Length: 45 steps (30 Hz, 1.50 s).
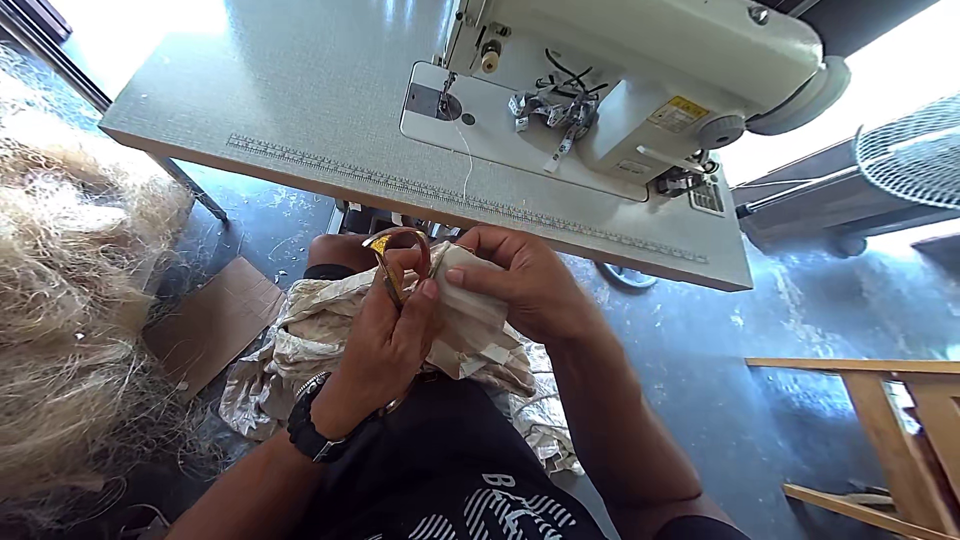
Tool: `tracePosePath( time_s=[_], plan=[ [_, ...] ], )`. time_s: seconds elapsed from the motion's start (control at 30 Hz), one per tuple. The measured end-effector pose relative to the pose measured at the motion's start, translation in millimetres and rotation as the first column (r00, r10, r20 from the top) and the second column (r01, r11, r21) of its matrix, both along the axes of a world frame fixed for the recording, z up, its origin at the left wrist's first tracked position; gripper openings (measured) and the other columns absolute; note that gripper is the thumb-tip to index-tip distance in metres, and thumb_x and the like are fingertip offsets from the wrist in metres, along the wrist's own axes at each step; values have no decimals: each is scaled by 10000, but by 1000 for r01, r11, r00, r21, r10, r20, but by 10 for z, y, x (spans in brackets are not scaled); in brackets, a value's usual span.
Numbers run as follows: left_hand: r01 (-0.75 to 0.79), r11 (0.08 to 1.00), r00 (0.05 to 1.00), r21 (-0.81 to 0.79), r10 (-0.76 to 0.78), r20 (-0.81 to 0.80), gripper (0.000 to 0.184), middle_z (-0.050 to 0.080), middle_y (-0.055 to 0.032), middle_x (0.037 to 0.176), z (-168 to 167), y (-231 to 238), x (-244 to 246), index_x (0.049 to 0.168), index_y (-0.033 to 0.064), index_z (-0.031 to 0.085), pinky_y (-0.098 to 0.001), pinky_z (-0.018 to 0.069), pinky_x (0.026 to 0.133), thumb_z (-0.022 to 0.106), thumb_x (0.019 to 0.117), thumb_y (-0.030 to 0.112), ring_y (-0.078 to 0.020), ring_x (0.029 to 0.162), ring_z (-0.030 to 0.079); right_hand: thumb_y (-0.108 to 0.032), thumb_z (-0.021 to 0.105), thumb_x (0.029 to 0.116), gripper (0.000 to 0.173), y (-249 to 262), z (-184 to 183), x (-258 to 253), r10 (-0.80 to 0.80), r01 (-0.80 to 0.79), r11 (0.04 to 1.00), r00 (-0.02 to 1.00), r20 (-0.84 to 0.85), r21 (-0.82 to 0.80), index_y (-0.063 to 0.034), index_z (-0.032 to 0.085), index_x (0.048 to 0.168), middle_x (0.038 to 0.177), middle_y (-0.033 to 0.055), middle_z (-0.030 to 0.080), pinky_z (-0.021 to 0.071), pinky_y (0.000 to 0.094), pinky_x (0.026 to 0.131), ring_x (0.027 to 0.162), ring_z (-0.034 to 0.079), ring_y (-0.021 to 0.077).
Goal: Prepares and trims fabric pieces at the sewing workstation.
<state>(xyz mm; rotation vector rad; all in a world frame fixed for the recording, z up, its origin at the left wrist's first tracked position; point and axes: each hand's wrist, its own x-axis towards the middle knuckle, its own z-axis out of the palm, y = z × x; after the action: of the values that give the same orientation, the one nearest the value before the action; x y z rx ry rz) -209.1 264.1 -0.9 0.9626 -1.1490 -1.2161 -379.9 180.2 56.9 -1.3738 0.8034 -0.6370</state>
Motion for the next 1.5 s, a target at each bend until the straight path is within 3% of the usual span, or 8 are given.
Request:
tracePosePath(
  time_s=[0.23, 0.47, 0.7, 0.8, 0.93, 1.1, 1.33, 1.5],
  plan=[
    [-93, 992, 952, -81, 113, 284, 311, 488, 31, 610, -129, 18, -1, 1354, 162, 481, -296, 496, 455, 440, 1102, 339, -109, 469, 505, -68, 683, 936, 98, 40, -33, 16, -14, 9, 997, 998, -64, -77, -6, 708, 1008, 778, 105, 693, 577, 266, 584, 639, 657, 136],
    [-85, 988, 934, -131, 125, 335, 285, 491, 32, 611, -109, -12, 7, 1303, 139, 509, -292, 491, 459, 440, 1099, 325, -101, 476, 504, -38, 663, 930, 86, 47, -21, 7, 32, -39, 985, 999, -41, -169, 1, 699, 998, 765, 97, 688, 569, 255, 566, 629, 652, 130],
    [18, 998, 994, -58, -12, 113, 163, 439, 0, 592, -21, -49, 43, 1138, 141, 504, -294, 468, 444, 419, 1108, 277, -134, 450, 462, -32, 653, 935, 78, 39, -29, -2, 91, -97, 975, 995, -38, -202, 4, 690, 993, 759, 84, 682, 560, 241, 561, 629, 646, 118],
    [124, 992, 987, -25, -126, -101, 145, 392, 15, 559, 23, -68, 78, 1096, 140, 483, -258, 460, 436, 395, 1115, 254, -111, 423, 437, -27, 660, 935, 81, 12, -47, -7, 123, -122, 974, 992, -11, -193, 7, 687, 1003, 773, 82, 679, 560, 235, 568, 641, 644, 111],
    [229, 973, 926, 16, -213, -312, 169, 384, 5, 544, 45, -74, 152, 1101, 141, 485, -283, 495, 459, 383, 1116, 275, -128, 416, 451, -44, 659, 940, 109, -31, -121, -9, 147, -142, 988, 986, 76, -66, -1, 681, 1037, 796, 90, 677, 569, 251, 595, 658, 644, 108],
    [282, 959, 897, 19, -256, -359, 173, 378, 10, 552, 35, -69, 201, 1147, 147, 467, -277, 495, 457, 366, 1118, 284, -123, 417, 451, -30, 639, 945, 133, -52, -133, -3, 127, -130, 991, 984, 126, 14, 13, 678, 1065, 835, 114, 694, 591, 268, 622, 684, 666, 120],
    [201, 979, 966, -14, -201, -163, 151, 410, 2, 585, 58, -36, 195, 1183, 138, 467, -239, 465, 433, 374, 1116, 236, -110, 432, 456, -6, 651, 921, 139, -29, -80, 32, 78, -76, 997, 993, 85, -29, 1, 663, 1060, 828, 110, 687, 581, 255, 599, 672, 661, 118],
    [72, 997, 990, -4, -71, 126, 194, 441, -1, 594, 57, 7, 170, 1232, 160, 485, -273, 463, 427, 436, 1103, 296, -126, 447, 474, -30, 668, 913, 108, 1, -22, 40, 65, -65, 990, 998, -1, -124, -6, 669, 1018, 807, 107, 688, 566, 253, 571, 658, 656, 131]
  ],
)
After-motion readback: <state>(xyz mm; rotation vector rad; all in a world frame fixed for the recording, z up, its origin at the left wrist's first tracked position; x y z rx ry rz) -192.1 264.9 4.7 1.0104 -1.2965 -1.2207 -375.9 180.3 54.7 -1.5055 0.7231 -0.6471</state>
